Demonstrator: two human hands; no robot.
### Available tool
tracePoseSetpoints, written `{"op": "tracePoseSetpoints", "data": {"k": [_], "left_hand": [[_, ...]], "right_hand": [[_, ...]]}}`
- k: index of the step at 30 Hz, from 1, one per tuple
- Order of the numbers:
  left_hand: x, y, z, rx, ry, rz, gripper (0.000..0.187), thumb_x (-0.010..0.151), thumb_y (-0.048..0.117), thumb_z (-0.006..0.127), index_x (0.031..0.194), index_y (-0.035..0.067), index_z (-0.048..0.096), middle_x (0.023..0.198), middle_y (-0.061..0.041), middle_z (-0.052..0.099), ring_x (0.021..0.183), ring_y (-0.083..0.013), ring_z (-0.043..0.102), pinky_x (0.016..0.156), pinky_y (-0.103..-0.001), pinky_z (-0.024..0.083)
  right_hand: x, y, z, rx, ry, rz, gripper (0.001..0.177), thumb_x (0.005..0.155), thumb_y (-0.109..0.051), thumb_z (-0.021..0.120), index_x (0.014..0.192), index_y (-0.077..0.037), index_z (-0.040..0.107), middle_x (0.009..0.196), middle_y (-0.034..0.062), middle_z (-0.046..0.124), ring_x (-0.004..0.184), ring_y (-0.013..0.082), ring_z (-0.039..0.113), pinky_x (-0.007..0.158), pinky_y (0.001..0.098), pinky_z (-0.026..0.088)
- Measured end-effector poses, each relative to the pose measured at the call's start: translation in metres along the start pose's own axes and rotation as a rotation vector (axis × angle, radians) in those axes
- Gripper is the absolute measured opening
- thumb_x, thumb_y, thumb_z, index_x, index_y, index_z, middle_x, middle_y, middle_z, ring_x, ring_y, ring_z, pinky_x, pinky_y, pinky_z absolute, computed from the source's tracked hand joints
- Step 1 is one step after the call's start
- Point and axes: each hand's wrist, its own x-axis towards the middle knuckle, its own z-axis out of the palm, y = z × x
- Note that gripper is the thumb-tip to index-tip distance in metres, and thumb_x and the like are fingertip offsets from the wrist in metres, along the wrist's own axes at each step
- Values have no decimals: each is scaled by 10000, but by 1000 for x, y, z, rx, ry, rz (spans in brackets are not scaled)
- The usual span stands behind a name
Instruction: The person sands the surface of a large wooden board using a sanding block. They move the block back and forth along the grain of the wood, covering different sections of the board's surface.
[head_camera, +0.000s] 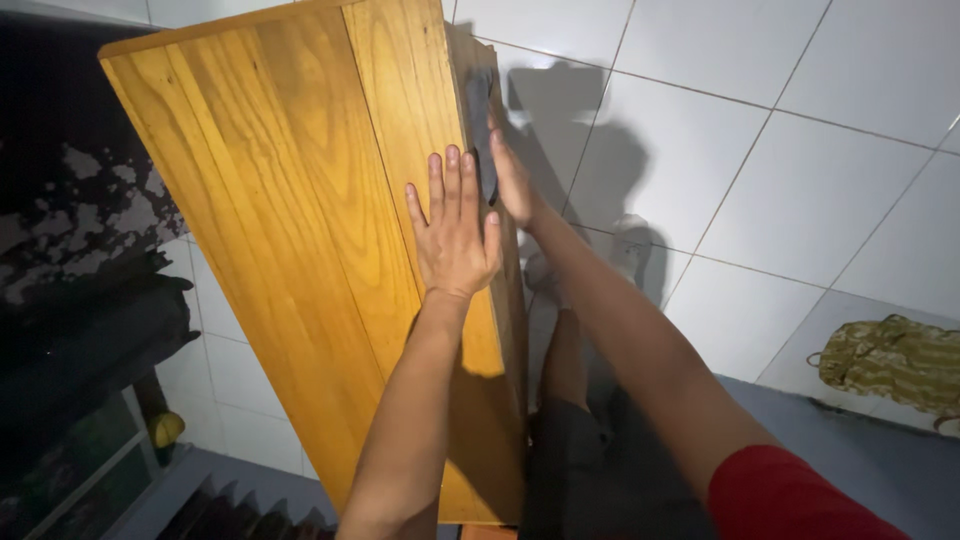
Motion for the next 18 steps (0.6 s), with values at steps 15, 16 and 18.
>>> {"op": "tracePoseSetpoints", "data": {"k": [15,16,18], "left_hand": [[2,0,-2,-21,110,16,651,1004,309,479,1605,83,373,1679,-108,327,1587,-274,243,1287,-542,129],[7,-1,-4,-40,93,1,633,1004,304,481,1594,92,394,1661,-98,352,1578,-269,262,1287,-523,156],[18,-5,-8,-81,73,-3,614,1011,297,475,1590,105,409,1654,-81,371,1582,-250,282,1307,-500,179]], "right_hand": [[-107,-7,21,127,-75,30,595,1154,-308,212,1626,53,185,1737,159,159,1617,245,113,1305,342,104],[-108,-17,22,148,-94,-17,579,1162,-286,196,1631,52,174,1743,156,142,1623,243,90,1311,340,87],[-103,-37,22,113,-81,-21,577,1162,-287,191,1629,50,204,1741,156,165,1625,243,106,1316,343,96]]}}
